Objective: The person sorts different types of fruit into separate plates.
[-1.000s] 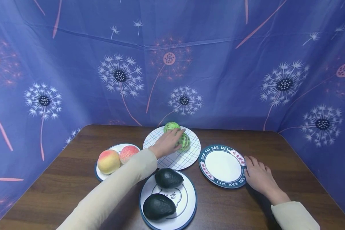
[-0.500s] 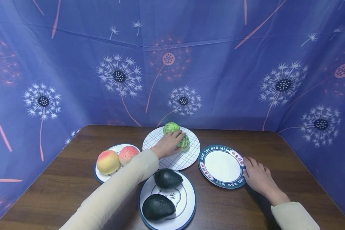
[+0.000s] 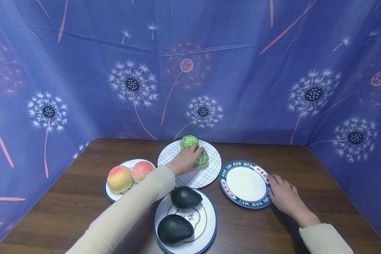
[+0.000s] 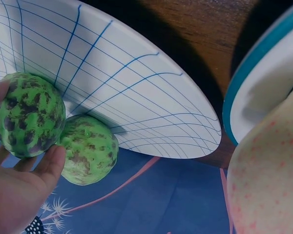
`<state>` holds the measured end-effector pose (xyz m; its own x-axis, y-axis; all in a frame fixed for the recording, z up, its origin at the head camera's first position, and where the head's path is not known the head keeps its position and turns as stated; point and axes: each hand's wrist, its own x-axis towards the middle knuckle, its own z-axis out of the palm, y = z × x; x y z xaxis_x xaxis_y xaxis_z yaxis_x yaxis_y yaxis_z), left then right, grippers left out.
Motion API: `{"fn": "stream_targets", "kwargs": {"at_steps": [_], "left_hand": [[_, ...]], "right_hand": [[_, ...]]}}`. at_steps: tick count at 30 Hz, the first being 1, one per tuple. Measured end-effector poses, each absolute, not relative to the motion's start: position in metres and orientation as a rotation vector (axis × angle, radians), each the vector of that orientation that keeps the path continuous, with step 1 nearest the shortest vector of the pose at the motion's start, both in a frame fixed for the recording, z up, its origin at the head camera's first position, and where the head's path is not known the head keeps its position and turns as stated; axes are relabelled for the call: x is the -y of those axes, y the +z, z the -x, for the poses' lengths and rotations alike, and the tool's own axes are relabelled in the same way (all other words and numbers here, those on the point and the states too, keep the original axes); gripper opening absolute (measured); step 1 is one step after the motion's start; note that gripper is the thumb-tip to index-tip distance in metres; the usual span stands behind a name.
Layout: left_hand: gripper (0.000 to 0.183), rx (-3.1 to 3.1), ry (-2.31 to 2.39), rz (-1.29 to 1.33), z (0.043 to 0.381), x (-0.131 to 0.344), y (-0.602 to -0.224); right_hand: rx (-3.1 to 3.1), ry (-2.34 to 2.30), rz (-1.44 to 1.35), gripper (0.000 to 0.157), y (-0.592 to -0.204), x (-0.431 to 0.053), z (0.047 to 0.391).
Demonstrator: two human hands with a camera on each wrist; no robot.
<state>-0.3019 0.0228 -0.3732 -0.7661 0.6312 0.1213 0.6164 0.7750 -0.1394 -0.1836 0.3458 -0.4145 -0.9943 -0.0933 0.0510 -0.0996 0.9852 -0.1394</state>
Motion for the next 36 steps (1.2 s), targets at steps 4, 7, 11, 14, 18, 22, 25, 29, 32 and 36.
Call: {"fn": "stream_targets", "kwargs": {"at_steps": [4, 7, 11, 14, 18, 22, 25, 29, 32, 36], "left_hand": [[0.067, 2.799, 0.146, 0.997, 0.3023, -0.0225, -0.3747], [0.069, 2.8, 0.153, 0.999, 0.3022, -0.0221, -0.3755], [0.071, 2.786, 0.181, 1.004, 0.3021, -0.0212, -0.3771], [0.073, 2.79, 0.204, 1.0, 0.302, -0.0206, -0.3779], [0.074, 2.806, 0.221, 0.993, 0.3012, -0.0207, -0.3775], [0.073, 2.801, 0.23, 0.986, 0.3003, -0.021, -0.3762], [0.073, 2.794, 0.239, 0.981, 0.3002, -0.0209, -0.376], [0.074, 2.8, 0.244, 0.976, 0.3003, -0.021, -0.3762], [0.074, 2.799, 0.232, 0.973, 0.2999, -0.0218, -0.3745], [0.072, 2.785, 0.225, 0.971, 0.2989, -0.0241, -0.3694]], "right_hand": [[3.089, 0.216, -0.142, 0.051, -0.414, -0.3453, 0.1833], [3.092, 0.21, -0.141, 0.051, -0.4137, -0.3453, 0.1831], [3.095, 0.198, -0.141, 0.051, -0.4133, -0.3453, 0.1829], [3.098, 0.201, -0.143, 0.051, -0.4133, -0.3452, 0.1827], [3.097, 0.213, -0.153, 0.052, -0.4136, -0.3454, 0.1826], [3.091, 0.209, -0.16, 0.051, -0.4137, -0.3456, 0.1829], [3.092, 0.208, -0.158, 0.051, -0.4141, -0.3452, 0.1834], [3.098, 0.218, -0.156, 0.051, -0.4145, -0.345, 0.1838], [3.094, 0.217, -0.161, 0.051, -0.4145, -0.3456, 0.184], [3.092, 0.207, -0.158, 0.051, -0.4145, -0.3461, 0.1843]]}}
